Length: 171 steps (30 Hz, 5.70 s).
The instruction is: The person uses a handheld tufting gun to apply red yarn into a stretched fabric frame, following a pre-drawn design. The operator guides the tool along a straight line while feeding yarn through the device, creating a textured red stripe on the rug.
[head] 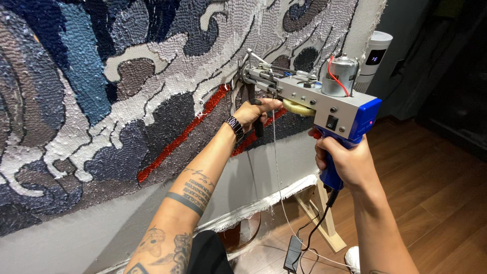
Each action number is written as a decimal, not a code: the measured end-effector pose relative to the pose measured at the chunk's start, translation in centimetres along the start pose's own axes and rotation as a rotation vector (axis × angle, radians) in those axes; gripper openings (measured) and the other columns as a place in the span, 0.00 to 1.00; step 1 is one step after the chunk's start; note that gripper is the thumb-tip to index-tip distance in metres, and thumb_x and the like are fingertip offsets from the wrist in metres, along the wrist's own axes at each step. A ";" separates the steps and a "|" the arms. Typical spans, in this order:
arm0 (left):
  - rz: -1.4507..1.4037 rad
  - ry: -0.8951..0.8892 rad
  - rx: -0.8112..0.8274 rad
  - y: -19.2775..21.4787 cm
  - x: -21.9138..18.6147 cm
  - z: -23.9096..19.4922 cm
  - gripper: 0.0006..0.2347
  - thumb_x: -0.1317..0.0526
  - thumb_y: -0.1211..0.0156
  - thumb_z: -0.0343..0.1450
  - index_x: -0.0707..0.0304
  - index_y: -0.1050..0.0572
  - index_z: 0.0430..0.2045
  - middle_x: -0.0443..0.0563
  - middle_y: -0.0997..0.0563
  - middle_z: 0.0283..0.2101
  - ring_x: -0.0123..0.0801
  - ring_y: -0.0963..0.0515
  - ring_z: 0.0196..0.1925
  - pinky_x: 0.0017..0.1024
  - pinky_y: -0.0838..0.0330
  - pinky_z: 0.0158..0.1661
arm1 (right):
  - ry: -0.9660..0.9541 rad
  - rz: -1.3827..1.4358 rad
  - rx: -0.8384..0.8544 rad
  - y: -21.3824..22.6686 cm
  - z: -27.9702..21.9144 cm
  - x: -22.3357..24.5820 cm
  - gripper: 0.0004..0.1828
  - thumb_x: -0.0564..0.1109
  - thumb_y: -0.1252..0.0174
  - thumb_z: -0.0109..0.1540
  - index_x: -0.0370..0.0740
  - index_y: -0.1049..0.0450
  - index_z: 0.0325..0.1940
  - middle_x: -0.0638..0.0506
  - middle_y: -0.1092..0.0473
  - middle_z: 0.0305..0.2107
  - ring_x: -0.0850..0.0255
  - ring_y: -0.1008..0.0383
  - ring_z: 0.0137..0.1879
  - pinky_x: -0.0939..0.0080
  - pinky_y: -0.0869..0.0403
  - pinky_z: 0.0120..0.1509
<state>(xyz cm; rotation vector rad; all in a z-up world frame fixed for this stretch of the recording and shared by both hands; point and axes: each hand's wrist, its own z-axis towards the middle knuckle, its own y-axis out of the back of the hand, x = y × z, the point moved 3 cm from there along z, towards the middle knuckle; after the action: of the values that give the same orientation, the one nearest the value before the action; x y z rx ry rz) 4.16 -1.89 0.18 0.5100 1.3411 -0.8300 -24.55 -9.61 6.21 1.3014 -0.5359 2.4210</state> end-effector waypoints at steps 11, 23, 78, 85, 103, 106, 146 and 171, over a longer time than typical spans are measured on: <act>0.065 -0.026 -0.032 -0.3 -1.1 1.1 0.27 0.51 0.19 0.62 0.65 0.20 0.52 0.53 0.22 0.22 0.29 0.26 0.19 0.24 0.34 0.28 | 0.037 -0.014 0.038 -0.2 0.3 1.2 0.05 0.26 0.49 0.54 0.28 0.31 0.27 0.41 0.42 0.10 0.54 0.38 0.10 0.53 0.37 0.15; -0.121 0.085 0.244 -1.3 -2.1 0.6 0.24 0.55 0.26 0.66 0.67 0.23 0.53 0.54 0.16 0.54 0.30 0.14 0.33 0.13 0.30 0.22 | -0.099 0.079 0.030 2.4 0.3 1.1 0.07 0.31 0.47 0.57 0.25 0.29 0.39 0.42 0.39 0.14 0.58 0.38 0.15 0.57 0.37 0.17; 0.051 0.021 0.076 -2.7 0.4 0.5 0.11 0.55 0.24 0.63 0.56 0.13 0.35 0.44 0.13 0.41 0.15 0.31 0.32 0.16 0.36 0.29 | -0.220 -0.062 0.011 3.0 -0.3 2.5 0.17 0.35 0.49 0.58 0.26 0.26 0.50 0.45 0.41 0.15 0.59 0.40 0.18 0.61 0.37 0.22; 0.191 -0.040 -0.026 -2.5 -0.6 -3.2 0.18 0.53 0.34 0.69 0.63 0.17 0.49 0.55 0.13 0.40 0.23 0.19 0.25 0.19 0.24 0.25 | -0.238 -0.006 -0.013 1.9 -0.7 2.0 0.15 0.35 0.48 0.59 0.28 0.26 0.50 0.46 0.39 0.17 0.60 0.40 0.18 0.63 0.39 0.23; 0.029 -0.096 -0.125 -2.2 -1.0 -4.1 0.16 0.60 0.32 0.70 0.64 0.19 0.50 0.57 0.13 0.45 0.32 0.12 0.47 0.18 0.27 0.17 | -0.191 -0.007 0.027 1.0 -0.5 1.3 0.11 0.34 0.48 0.60 0.29 0.27 0.46 0.45 0.41 0.16 0.59 0.42 0.17 0.62 0.41 0.23; 0.030 -0.099 -0.118 -2.2 -0.8 -3.7 0.17 0.58 0.32 0.69 0.66 0.20 0.50 0.59 0.13 0.44 0.34 0.12 0.47 0.19 0.27 0.16 | -0.196 -0.033 0.038 1.0 -0.4 1.3 0.15 0.35 0.48 0.60 0.30 0.25 0.50 0.47 0.40 0.16 0.60 0.40 0.17 0.61 0.39 0.24; 0.012 -0.107 -0.152 -0.8 0.3 -0.5 0.22 0.62 0.25 0.67 0.60 0.22 0.56 0.58 0.13 0.47 0.32 0.13 0.24 0.12 0.32 0.13 | 0.050 -0.067 0.057 1.1 0.5 0.1 0.02 0.27 0.43 0.60 0.24 0.27 0.32 0.41 0.40 0.10 0.54 0.36 0.12 0.54 0.33 0.17; 0.170 0.004 0.079 -6.0 -3.8 -3.6 0.16 0.56 0.32 0.69 0.63 0.16 0.47 0.50 0.12 0.43 0.19 0.24 0.22 0.12 0.37 0.16 | -0.220 0.025 -0.042 6.0 -1.8 2.1 0.12 0.39 0.45 0.62 0.28 0.27 0.45 0.47 0.43 0.16 0.59 0.43 0.17 0.58 0.43 0.22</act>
<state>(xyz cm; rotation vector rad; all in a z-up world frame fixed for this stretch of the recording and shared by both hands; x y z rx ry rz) -2.79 -2.12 4.05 0.6781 1.2533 -0.7442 -29.66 -13.71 6.06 1.5612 -0.6612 2.2865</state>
